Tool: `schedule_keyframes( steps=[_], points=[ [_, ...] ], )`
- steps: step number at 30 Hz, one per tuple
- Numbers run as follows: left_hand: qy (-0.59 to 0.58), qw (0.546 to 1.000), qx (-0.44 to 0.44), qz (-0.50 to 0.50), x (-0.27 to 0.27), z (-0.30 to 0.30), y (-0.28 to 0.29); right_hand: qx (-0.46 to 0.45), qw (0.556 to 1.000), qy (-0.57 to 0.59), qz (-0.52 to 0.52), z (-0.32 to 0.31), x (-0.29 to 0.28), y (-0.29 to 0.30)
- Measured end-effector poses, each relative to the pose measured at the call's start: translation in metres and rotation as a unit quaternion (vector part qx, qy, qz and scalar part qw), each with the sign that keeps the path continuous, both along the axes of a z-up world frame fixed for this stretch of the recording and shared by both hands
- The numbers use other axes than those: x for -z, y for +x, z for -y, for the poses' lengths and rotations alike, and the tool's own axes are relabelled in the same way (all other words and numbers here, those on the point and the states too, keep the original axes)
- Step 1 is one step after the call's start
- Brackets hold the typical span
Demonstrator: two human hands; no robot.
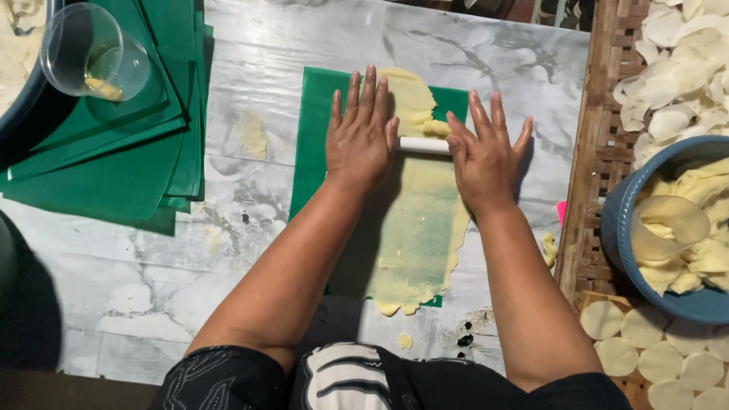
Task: Rolling out a thin sheet of yellow dough or paste on a mat using a small rolling tool.
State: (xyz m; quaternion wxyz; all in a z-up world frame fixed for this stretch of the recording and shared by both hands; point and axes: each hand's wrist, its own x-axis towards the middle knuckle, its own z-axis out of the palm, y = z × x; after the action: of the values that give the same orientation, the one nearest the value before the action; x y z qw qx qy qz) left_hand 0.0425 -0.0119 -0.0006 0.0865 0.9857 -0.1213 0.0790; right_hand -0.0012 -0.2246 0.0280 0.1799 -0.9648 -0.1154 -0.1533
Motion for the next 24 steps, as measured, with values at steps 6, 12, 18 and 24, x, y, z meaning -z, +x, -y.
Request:
schedule_keyframes(
  steps=[6, 12, 18, 24],
  points=[
    [-0.044, 0.995, 0.064, -0.071, -0.012, -0.019, -0.031, 0.000, 0.996, -0.020, 0.090, 0.007, 0.013, -0.025],
    [-0.047, 0.995, 0.062, -0.058, -0.006, -0.015, -0.013, -0.047, 0.994, -0.065, 0.080, 0.032, 0.027, -0.029],
    [0.002, 0.998, 0.051, 0.037, 0.007, 0.004, 0.044, -0.035, 0.997, -0.069, 0.004, 0.035, -0.003, 0.007],
    [-0.043, 0.996, 0.039, 0.063, 0.018, 0.002, 0.033, -0.008, 0.999, -0.020, -0.035, 0.028, 0.010, 0.009]
  ],
)
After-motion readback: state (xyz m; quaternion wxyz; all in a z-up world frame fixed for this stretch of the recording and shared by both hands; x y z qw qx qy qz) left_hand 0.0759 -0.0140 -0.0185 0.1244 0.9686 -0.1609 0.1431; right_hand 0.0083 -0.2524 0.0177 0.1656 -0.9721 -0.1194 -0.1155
